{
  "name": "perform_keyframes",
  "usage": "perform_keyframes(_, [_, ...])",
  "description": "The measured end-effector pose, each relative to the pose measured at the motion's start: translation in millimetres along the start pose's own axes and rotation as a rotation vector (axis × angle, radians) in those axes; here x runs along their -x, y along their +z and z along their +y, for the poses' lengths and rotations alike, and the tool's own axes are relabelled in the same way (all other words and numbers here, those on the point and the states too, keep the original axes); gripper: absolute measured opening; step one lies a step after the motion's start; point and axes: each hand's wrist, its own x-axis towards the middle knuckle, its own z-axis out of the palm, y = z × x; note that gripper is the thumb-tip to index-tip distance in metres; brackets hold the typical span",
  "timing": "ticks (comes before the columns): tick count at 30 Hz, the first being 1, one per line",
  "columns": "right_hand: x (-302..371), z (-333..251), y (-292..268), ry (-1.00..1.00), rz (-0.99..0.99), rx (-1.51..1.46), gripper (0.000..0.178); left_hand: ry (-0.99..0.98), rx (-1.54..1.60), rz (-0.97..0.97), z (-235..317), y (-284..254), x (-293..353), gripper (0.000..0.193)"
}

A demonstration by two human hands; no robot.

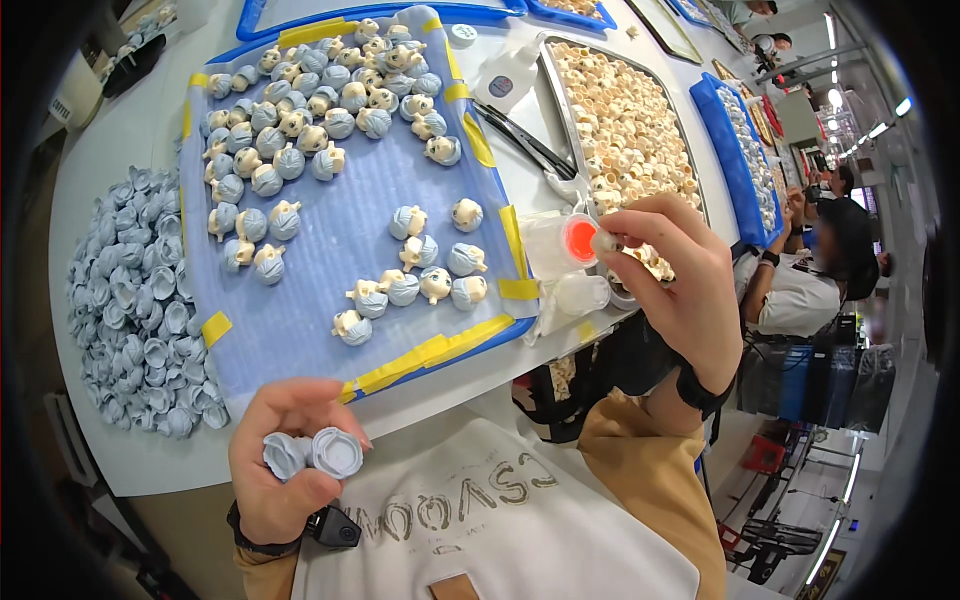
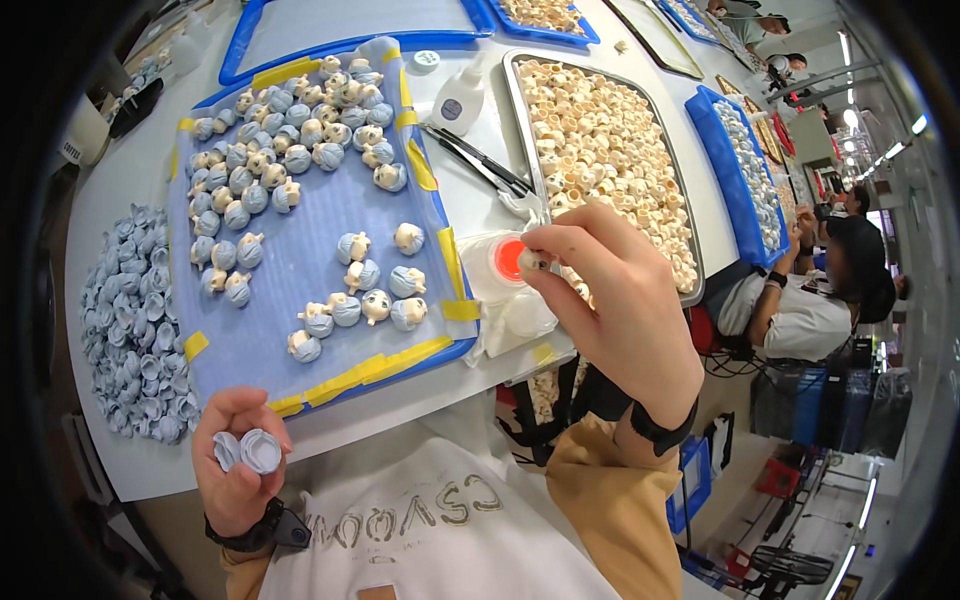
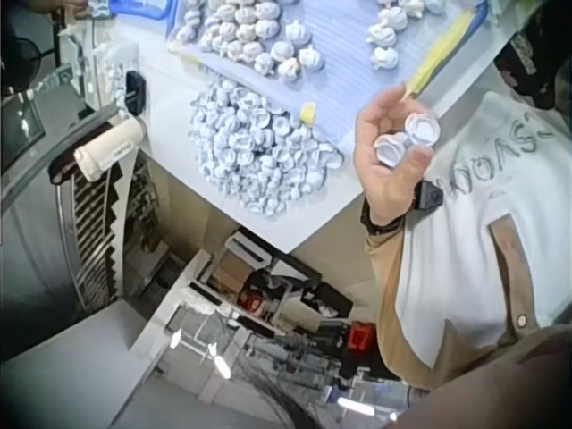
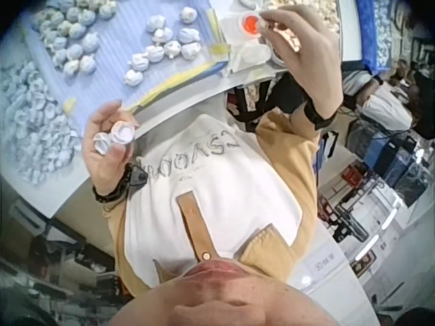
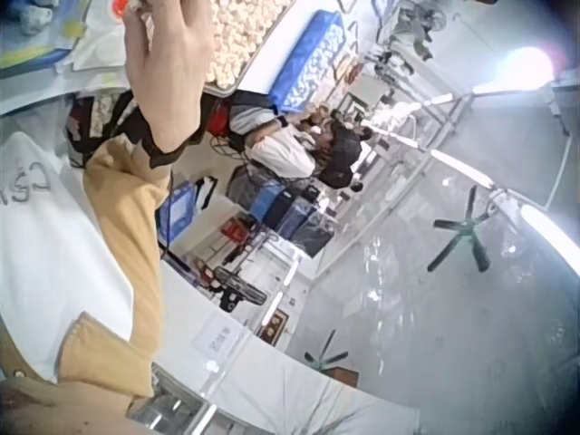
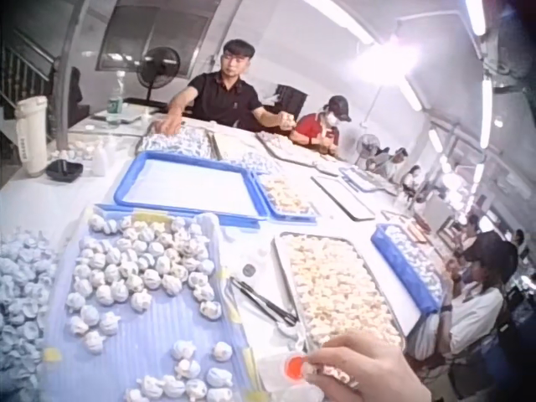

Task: The person assembles small decorative items by hand, picking up light blue and beige components from trays and joining them together. The person places the finished items onto a blue tray, repeating the process continuously.

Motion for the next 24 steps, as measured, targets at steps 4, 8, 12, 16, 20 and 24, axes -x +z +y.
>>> perform_keyframes(4, [-6, 3, 1, -0.044, -0.074, 0.068, 0.017, 0.019, 0.02, -0.019, 0, -3, 1, 0.053])
perform_keyframes(8, [-7, 5, 2, -0.027, -0.104, 0.061, 0.017, 0.038, 0.003, -0.007, 1, -3, 1, 0.054])
perform_keyframes(12, [-5, 8, 10, 0.015, -0.016, -0.054, 0.017, 0.062, -0.004, 0.011, 0, -4, 0, 0.056])
perform_keyframes(16, [0, 11, 23, 0.043, 0.111, -0.098, 0.019, 0.089, -0.009, 0.021, -1, -5, -2, 0.055])
perform_keyframes(20, [7, 14, 30, 0.065, 0.207, -0.104, 0.022, 0.087, -0.037, 0.027, 1, -1, -2, 0.053])
perform_keyframes(24, [10, 16, 32, 0.081, 0.254, -0.143, 0.024, 0.092, -0.056, 0.03, 0, 4, -1, 0.05])
